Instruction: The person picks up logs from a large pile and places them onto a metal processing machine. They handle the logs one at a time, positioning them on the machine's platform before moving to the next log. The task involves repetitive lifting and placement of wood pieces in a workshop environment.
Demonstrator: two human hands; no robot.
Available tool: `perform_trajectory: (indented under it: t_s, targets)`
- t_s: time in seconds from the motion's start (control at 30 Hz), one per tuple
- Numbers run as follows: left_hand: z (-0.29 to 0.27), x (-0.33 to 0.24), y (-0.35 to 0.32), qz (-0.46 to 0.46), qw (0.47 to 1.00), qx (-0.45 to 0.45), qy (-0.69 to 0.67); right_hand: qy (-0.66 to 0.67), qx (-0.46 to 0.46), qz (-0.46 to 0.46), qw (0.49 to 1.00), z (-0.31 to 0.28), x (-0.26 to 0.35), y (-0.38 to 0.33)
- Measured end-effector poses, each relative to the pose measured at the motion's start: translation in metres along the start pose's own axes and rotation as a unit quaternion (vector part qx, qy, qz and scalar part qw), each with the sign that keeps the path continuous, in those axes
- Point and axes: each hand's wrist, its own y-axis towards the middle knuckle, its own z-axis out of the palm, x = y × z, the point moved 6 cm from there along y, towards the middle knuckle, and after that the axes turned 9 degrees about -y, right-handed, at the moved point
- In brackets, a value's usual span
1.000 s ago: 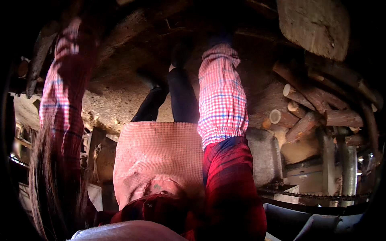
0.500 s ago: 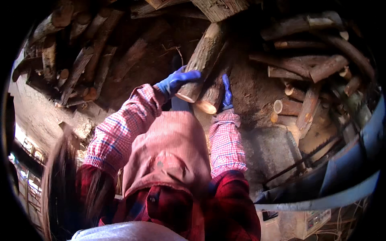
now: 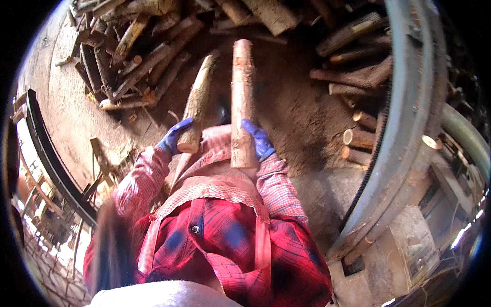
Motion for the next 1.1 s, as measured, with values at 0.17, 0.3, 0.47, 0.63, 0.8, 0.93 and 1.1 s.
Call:
perform_trajectory:
  t_s: [0.17, 0.3, 0.47, 0.63, 0.8, 0.93, 1.1]
  targets:
    - [0.029, -0.004, -0.052, 0.171, 0.984, 0.030, 0.049, -0.173, 0.015, -0.247, 0.953, 0.026, 0.080, -0.043]
    - [0.066, -0.007, -0.083, 0.307, 0.947, 0.040, 0.089, -0.262, -0.044, -0.458, 0.848, 0.032, 0.179, -0.152]
    - [0.140, -0.002, -0.124, 0.383, 0.902, 0.148, 0.132, -0.352, -0.164, -0.606, 0.694, 0.002, 0.304, -0.267]
    - [0.148, -0.002, -0.142, 0.442, 0.854, 0.237, 0.133, -0.502, -0.313, -0.618, 0.518, -0.008, 0.332, -0.351]
    - [0.201, 0.022, -0.155, 0.378, 0.830, 0.349, 0.214, -0.697, -0.539, -0.308, 0.360, -0.085, 0.304, -0.282]
    - [0.250, 0.048, -0.202, 0.466, 0.753, 0.363, 0.290, -0.710, -0.511, -0.271, 0.402, -0.110, 0.282, -0.269]
    - [0.342, 0.059, -0.246, 0.598, 0.583, 0.389, 0.388, -0.704, -0.514, -0.246, 0.423, -0.136, 0.268, -0.282]
